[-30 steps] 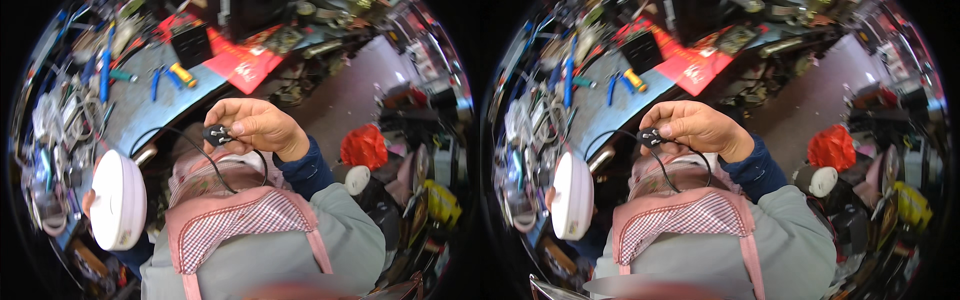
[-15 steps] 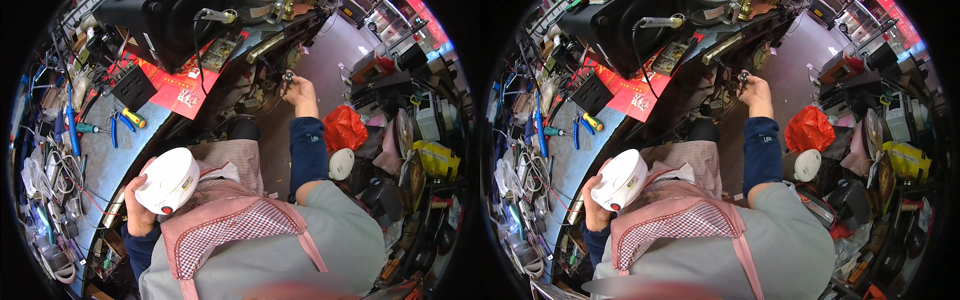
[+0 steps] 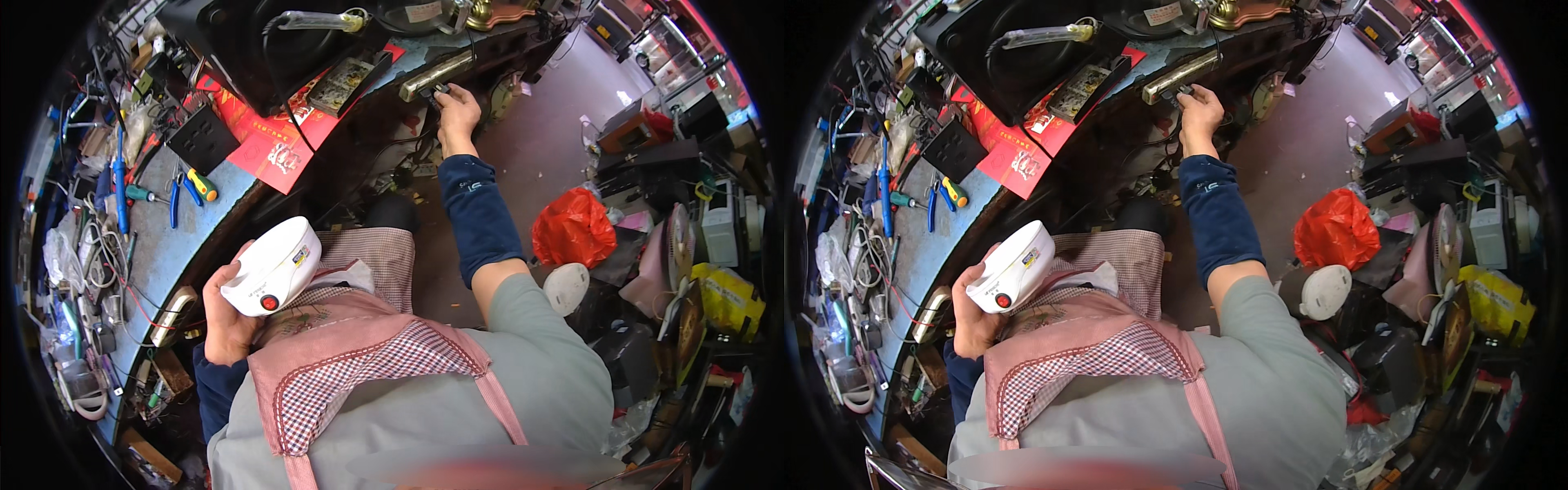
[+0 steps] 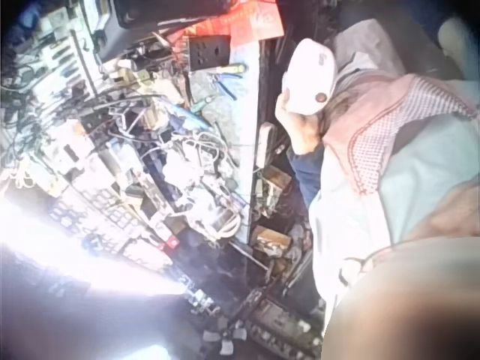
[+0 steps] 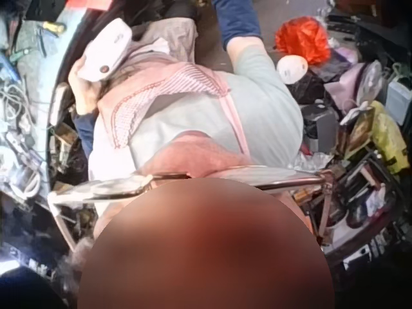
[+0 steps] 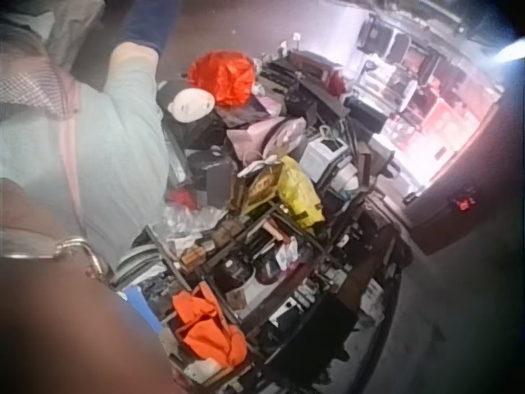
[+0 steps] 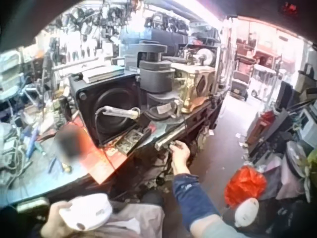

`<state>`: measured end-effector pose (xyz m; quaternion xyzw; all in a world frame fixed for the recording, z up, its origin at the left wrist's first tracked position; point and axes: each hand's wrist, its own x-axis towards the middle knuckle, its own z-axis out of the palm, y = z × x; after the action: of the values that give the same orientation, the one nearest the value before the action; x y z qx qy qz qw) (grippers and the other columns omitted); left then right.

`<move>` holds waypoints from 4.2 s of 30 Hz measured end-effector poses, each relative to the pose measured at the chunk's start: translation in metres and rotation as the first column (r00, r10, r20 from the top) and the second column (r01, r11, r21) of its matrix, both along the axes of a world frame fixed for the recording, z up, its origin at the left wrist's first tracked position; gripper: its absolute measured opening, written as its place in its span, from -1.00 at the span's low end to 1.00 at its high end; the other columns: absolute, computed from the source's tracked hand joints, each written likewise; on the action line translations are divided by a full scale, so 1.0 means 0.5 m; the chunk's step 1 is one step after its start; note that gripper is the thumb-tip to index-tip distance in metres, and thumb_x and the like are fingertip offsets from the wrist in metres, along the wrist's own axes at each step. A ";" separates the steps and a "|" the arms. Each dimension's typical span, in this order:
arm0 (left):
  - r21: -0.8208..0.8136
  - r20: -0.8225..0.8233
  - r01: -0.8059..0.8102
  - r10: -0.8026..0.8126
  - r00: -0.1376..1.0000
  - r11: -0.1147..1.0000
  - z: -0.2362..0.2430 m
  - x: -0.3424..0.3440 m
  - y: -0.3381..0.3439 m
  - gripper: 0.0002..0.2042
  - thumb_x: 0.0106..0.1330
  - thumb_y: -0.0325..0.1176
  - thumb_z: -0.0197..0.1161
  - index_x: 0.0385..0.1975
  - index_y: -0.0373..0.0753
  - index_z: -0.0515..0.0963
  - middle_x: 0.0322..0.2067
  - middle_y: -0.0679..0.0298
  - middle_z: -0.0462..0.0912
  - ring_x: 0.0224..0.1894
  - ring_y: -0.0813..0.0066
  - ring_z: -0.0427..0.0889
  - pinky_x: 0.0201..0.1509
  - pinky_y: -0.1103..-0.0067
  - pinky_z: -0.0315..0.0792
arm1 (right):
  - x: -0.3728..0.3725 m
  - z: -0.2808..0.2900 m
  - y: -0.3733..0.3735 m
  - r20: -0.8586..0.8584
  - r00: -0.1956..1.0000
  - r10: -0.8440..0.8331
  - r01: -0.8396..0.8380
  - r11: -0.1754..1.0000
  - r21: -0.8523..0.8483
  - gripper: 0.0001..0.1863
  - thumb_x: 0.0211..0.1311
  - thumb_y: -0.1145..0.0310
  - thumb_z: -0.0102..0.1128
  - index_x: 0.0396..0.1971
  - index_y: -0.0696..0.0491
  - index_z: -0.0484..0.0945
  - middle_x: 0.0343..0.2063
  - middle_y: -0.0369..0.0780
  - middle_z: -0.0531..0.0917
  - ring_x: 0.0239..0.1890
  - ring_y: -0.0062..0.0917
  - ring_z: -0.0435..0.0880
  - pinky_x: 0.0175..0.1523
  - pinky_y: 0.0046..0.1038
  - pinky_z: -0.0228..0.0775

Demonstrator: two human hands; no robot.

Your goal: The person disassembles a white circular electronic device using a screwdriver, manipulates internal wires with pliers, and reassembles the casing. The person then uses a soldering iron on the device's interior components before closing the unit.

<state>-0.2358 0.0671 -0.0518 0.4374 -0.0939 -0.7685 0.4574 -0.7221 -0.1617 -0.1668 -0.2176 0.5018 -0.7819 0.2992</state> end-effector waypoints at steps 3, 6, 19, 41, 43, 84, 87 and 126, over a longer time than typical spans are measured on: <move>-0.002 0.011 0.018 -0.018 1.000 1.000 0.007 -0.010 -0.003 -0.30 0.31 -0.29 0.19 0.50 -0.41 0.42 0.42 -0.15 0.58 0.39 -0.19 0.63 0.54 0.02 0.49 | 0.015 -0.011 0.000 -0.040 0.999 0.015 -0.018 0.997 -0.076 -0.54 0.25 0.66 0.51 0.17 0.28 0.70 -0.05 -0.13 0.80 -0.13 -0.45 0.79 -0.03 -0.46 0.66; -0.021 0.026 0.042 -0.042 0.999 0.999 0.010 -0.007 -0.007 -0.29 0.31 -0.28 0.19 0.50 -0.41 0.41 0.43 -0.14 0.56 0.43 -0.20 0.59 0.58 0.01 0.43 | 0.021 -0.015 0.005 -0.034 0.999 0.035 -0.037 0.997 -0.068 -0.56 0.27 0.64 0.53 0.16 0.29 0.72 -0.03 -0.12 0.82 -0.08 -0.44 0.80 0.03 -0.45 0.66; 0.043 -0.072 0.024 -0.021 0.997 0.999 -0.012 -0.018 -0.016 -0.48 0.55 -0.25 0.06 0.46 -0.30 0.39 0.40 -0.14 0.52 0.40 -0.22 0.59 0.40 -0.22 0.54 | 0.001 0.067 -0.008 -0.661 0.729 -0.177 0.230 0.973 -0.007 -0.64 0.19 0.46 0.65 -0.02 0.23 0.82 -0.18 -0.16 0.86 -0.20 -0.49 0.80 0.02 -0.39 0.65; -0.015 0.064 -0.135 0.136 0.989 0.991 -0.011 -0.017 0.052 -0.51 0.56 -0.20 0.04 0.43 -0.21 0.40 0.35 -0.08 0.57 0.28 -0.10 0.71 0.27 -0.02 0.72 | 0.541 0.203 0.520 -0.341 0.465 0.817 -0.844 0.525 0.107 0.11 0.31 0.47 0.43 0.68 0.29 -0.15 0.54 0.16 0.22 0.57 -0.20 0.31 0.65 -0.21 0.15; -0.039 0.027 -0.133 0.134 0.991 0.990 -0.003 -0.015 0.054 -0.51 0.56 -0.20 0.04 0.42 -0.21 0.40 0.34 -0.09 0.58 0.27 -0.10 0.71 0.25 -0.01 0.74 | 0.539 0.183 0.521 -0.196 0.487 0.851 -0.873 0.483 -0.074 0.11 0.33 0.48 0.45 0.67 0.33 -0.16 0.54 0.19 0.21 0.56 -0.18 0.34 0.61 -0.22 0.26; -0.054 0.004 -0.078 0.078 0.997 0.995 -0.043 -0.003 0.045 -0.40 0.47 -0.21 0.14 0.48 -0.35 0.41 0.38 -0.12 0.59 0.37 -0.16 0.64 0.46 -0.05 0.54 | 0.348 0.136 0.389 -0.178 0.784 0.595 -0.602 0.798 0.017 -0.58 0.57 0.46 0.28 0.33 0.22 0.54 0.05 -0.11 0.75 -0.02 -0.42 0.79 0.17 -0.38 0.62; -0.039 0.044 0.012 -0.011 0.999 0.999 -0.026 -0.017 0.031 -0.32 0.46 -0.27 0.08 0.58 -0.37 0.28 0.44 -0.13 0.51 0.41 -0.16 0.60 0.48 -0.04 0.54 | 0.153 0.080 0.193 -0.403 0.910 0.099 -0.102 0.995 0.012 -0.71 0.52 0.38 0.34 0.07 0.25 0.69 -0.17 -0.20 0.81 -0.13 -0.46 0.80 0.03 -0.39 0.62; -0.491 0.623 0.418 -0.027 0.782 0.764 0.223 0.158 0.133 -0.18 0.08 -0.50 0.19 0.53 -0.32 0.46 0.26 0.00 0.71 0.23 0.22 0.75 0.42 0.40 0.57 | 0.631 0.403 0.460 -0.021 -0.267 0.963 -0.951 -0.260 0.164 -0.77 0.57 0.46 0.17 -0.02 0.29 0.70 -0.34 -0.16 0.79 -0.33 -0.52 0.82 -0.17 -0.49 0.69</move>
<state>-0.1568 0.1335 0.0598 0.4655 -0.5236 -0.5761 0.4209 -0.4066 0.0681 0.0347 -0.5729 0.1847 -0.1984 0.7735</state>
